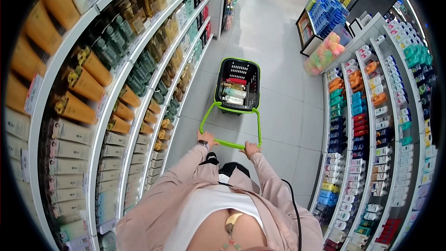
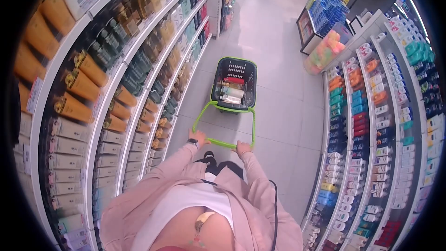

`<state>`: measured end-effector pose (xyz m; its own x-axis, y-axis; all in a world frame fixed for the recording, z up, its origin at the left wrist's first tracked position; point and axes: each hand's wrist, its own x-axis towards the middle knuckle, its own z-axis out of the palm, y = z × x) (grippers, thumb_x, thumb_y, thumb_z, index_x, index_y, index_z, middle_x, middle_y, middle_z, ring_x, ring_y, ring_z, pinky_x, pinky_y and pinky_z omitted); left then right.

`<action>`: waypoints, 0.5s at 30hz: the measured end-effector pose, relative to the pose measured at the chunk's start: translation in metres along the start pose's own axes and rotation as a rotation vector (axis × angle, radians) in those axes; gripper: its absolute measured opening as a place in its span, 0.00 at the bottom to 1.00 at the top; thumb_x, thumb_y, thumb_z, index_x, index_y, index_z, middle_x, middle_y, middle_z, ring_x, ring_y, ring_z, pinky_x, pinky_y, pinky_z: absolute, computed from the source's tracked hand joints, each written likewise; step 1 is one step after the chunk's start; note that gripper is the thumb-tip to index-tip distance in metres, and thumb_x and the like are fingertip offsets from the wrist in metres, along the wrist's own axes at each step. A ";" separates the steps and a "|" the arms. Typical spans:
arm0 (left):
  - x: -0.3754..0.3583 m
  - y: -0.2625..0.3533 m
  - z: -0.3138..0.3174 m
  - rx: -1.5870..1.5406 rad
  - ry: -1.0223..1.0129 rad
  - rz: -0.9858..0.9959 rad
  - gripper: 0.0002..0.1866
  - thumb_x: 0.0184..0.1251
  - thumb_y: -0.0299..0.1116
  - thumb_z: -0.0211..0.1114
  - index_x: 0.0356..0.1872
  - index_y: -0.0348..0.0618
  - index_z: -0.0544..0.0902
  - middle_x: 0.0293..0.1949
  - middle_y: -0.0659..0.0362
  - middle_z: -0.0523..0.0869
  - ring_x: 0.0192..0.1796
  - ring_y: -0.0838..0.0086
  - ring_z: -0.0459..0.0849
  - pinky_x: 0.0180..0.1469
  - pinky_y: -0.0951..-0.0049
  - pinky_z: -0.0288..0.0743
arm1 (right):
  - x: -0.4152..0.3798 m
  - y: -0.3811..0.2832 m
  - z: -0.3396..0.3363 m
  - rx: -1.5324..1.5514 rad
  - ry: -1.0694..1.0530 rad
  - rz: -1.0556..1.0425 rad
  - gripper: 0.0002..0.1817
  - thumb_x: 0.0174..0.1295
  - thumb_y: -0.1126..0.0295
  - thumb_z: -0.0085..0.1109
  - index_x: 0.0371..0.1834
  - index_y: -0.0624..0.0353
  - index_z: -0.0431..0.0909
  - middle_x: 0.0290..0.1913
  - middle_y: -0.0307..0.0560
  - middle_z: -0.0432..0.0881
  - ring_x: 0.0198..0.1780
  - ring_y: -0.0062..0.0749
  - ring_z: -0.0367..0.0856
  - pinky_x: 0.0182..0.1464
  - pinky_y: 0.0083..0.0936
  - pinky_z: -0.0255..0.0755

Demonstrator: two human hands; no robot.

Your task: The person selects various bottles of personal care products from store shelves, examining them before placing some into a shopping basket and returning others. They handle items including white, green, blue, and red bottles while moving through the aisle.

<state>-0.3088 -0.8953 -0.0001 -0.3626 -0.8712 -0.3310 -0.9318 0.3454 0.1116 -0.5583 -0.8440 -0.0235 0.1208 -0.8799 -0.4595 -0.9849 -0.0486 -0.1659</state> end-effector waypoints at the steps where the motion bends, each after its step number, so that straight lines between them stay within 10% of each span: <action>1: 0.018 -0.010 -0.009 0.009 -0.009 -0.001 0.28 0.47 0.62 0.52 0.37 0.50 0.79 0.37 0.61 0.80 0.48 0.69 0.74 0.56 0.42 0.48 | 0.013 -0.004 -0.004 0.012 -0.004 -0.002 0.30 0.47 0.41 0.51 0.38 0.58 0.65 0.36 0.54 0.76 0.41 0.50 0.72 0.41 0.44 0.66; 15: 0.239 -0.128 -0.129 0.302 -0.289 0.083 0.30 0.46 0.64 0.52 0.41 0.52 0.78 0.40 0.58 0.80 0.50 0.68 0.74 0.60 0.39 0.30 | 0.221 -0.042 -0.104 0.337 -0.095 0.009 0.33 0.48 0.41 0.50 0.44 0.60 0.61 0.35 0.60 0.77 0.39 0.56 0.75 0.39 0.53 0.66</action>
<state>-0.2788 -1.1925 0.0280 -0.3763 -0.7172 -0.5865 -0.8373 0.5343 -0.1161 -0.5026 -1.0855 -0.0277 0.1394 -0.8307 -0.5390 -0.8919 0.1311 -0.4328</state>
